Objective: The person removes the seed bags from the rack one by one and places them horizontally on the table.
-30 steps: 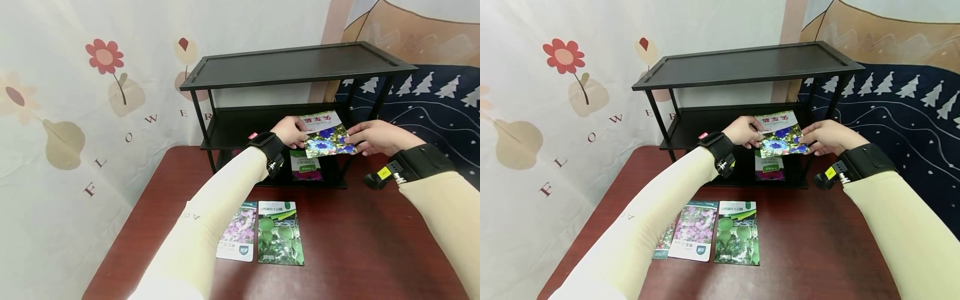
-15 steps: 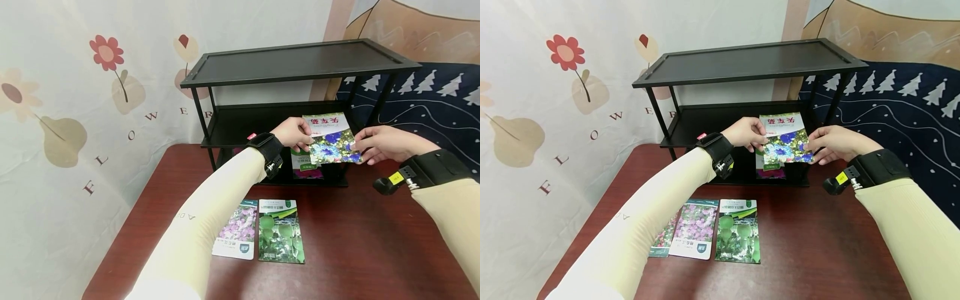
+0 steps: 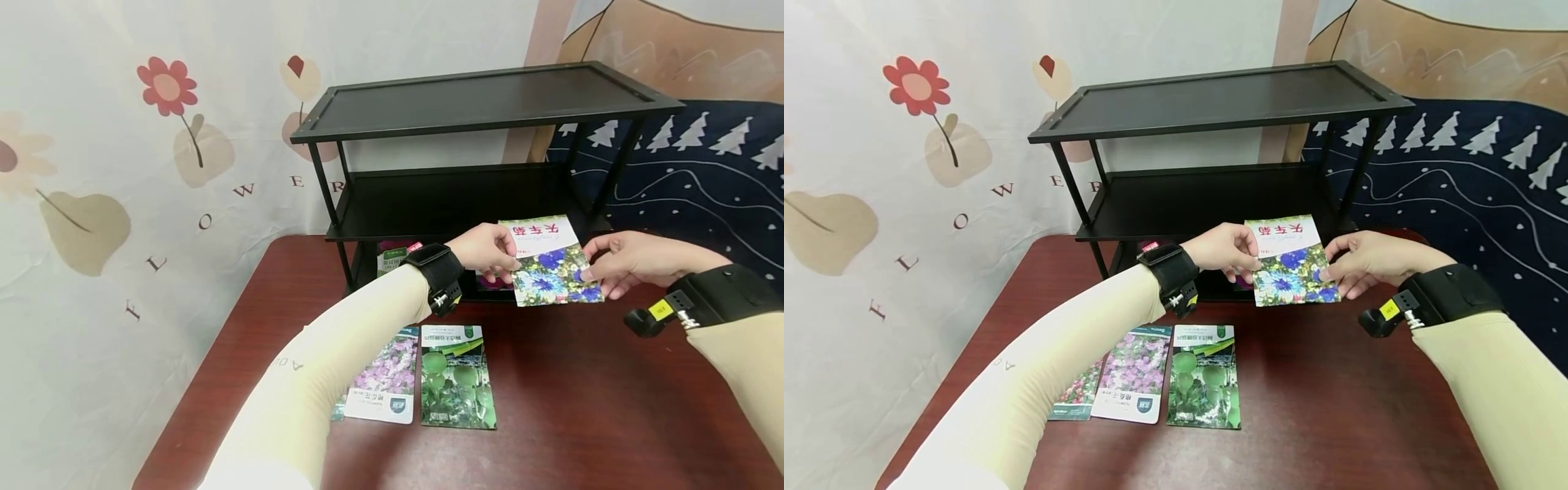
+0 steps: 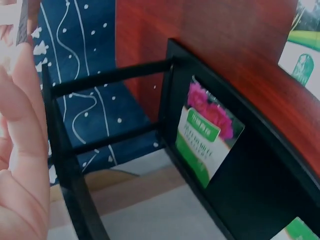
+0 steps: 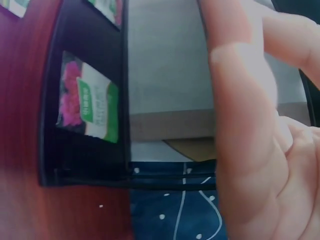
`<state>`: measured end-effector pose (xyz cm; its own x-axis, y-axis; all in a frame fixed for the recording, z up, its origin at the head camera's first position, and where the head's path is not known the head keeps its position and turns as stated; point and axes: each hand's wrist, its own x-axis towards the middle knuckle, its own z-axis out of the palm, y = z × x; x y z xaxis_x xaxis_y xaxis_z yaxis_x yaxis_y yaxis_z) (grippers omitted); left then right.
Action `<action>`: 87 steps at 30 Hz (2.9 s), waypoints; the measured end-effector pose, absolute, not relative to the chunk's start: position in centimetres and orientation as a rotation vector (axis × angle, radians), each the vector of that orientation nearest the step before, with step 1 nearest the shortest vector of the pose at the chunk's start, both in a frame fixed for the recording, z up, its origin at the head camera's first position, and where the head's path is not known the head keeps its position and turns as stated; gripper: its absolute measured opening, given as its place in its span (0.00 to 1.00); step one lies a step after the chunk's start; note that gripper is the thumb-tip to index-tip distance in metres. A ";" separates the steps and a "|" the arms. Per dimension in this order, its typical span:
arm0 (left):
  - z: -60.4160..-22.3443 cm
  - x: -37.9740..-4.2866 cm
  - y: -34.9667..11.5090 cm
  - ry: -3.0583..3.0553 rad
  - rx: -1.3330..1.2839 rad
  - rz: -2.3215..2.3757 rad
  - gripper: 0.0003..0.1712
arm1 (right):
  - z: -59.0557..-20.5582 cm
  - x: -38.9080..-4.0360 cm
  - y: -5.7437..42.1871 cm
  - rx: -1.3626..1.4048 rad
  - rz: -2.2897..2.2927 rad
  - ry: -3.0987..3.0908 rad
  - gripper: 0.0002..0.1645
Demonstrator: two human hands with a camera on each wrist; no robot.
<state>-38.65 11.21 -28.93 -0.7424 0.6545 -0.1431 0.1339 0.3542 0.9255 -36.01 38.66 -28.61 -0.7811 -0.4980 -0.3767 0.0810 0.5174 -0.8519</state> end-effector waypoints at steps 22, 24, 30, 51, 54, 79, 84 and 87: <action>-34.4 -36.3 11.6 2.076 0.652 1.288 0.08 | -34.2 -33.5 38.6 -0.358 -1.245 2.062 0.12; -35.2 -35.9 11.6 2.079 0.628 1.289 0.08 | -34.9 -33.2 38.5 -0.359 -1.240 2.069 0.13; -37.5 -35.0 11.9 2.122 0.569 1.281 0.10 | -37.1 -32.6 38.2 -0.338 -1.232 2.067 0.14; -42.2 -33.3 12.3 2.356 0.404 1.124 0.06 | -42.1 -30.9 36.2 -0.226 -1.154 2.118 0.12; -42.3 -33.1 12.3 2.380 0.428 1.038 0.06 | -42.5 -30.7 36.1 -0.205 -1.132 2.129 0.12; -42.3 -33.1 12.9 2.385 0.612 0.584 0.09 | -42.9 -29.6 34.4 -0.114 -0.836 2.282 0.14; -42.1 -33.1 12.7 2.408 0.660 0.537 0.10 | -42.8 -29.5 34.4 -0.085 -0.832 2.293 0.14; -42.8 -33.7 12.7 2.441 0.689 0.532 0.10 | -42.7 -29.7 34.6 -0.079 -0.835 2.297 0.15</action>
<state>-33.74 12.74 -42.79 -0.7214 0.5714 -0.3913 0.3565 0.7908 0.4975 -29.69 34.64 -42.67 -0.7652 -0.2724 -0.5834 0.1658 0.7922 -0.5873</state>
